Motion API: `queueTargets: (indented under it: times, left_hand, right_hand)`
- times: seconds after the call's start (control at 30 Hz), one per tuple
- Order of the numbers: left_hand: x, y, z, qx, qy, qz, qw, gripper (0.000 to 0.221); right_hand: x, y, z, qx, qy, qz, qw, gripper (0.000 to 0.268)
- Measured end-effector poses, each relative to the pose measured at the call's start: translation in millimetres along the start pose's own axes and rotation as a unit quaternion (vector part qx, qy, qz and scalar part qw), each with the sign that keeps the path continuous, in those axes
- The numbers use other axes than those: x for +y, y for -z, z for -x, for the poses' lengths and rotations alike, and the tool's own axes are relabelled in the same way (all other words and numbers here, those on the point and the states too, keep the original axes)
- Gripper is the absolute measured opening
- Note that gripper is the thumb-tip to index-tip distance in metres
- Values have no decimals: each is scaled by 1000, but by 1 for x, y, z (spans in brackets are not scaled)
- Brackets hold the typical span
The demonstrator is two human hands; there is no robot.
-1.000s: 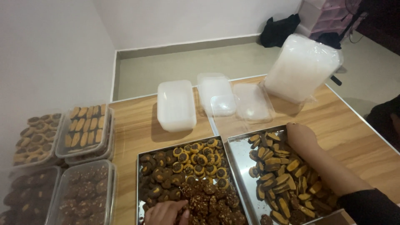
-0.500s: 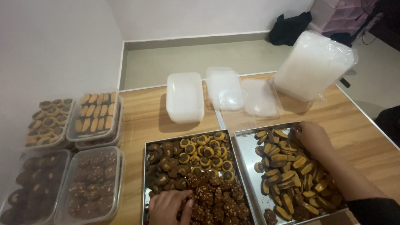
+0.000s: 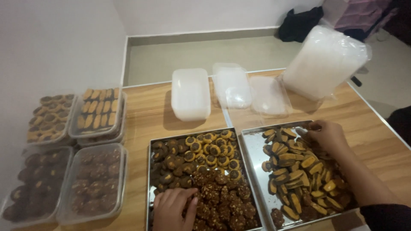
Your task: Sorting and packing various snacks from trays into plastic containers
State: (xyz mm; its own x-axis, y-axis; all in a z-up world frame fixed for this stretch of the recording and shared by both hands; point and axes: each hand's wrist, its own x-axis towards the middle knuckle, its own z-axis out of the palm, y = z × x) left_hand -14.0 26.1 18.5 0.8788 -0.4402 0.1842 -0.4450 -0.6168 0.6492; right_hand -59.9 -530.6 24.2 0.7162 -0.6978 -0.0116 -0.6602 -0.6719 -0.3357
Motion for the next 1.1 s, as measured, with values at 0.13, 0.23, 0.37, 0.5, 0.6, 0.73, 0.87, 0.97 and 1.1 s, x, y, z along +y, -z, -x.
queueTargets:
  times: [0.13, 0.23, 0.37, 0.5, 0.6, 0.73, 0.87, 0.97, 1.1]
  left_hand:
    - [-1, 8, 3, -14, 0, 7, 1000, 43]
    - [-2, 11, 3, 4, -5, 4, 1000, 43]
    - [-4, 14, 5, 32, 0, 4, 999, 35]
    - [8, 25, 4, 79, -11, 26, 996, 35]
    - [16, 40, 5, 46, 12, -1, 999, 30]
    - [20, 51, 7, 67, -3, -26, 997, 29]
    - [24, 63, 9, 46, 40, -24, 998, 30]
    - [17, 58, 11, 77, 11, 37, 996, 26]
    - [6, 49, 14, 130, -6, 70, 989, 25]
  right_hand:
    - [4, 5, -1, 16, -9, 11, 1000, 41]
    - [3, 19, 7, 40, -11, 2, 999, 37]
    - [-65, 73, 70, 42, -56, -135, 988, 38]
    - [-121, 91, 127, 26, -33, -250, 967, 30]
    - [-202, 109, 193, -24, -102, -331, 938, 40]
    - [-199, 60, 225, -154, -101, -368, 911, 24]
    - [-175, -16, 236, -240, 29, -412, 879, 37]
    - [-165, -54, 233, -140, 183, -284, 931, 32]
    - [-171, -43, 234, -116, 210, -192, 952, 29]
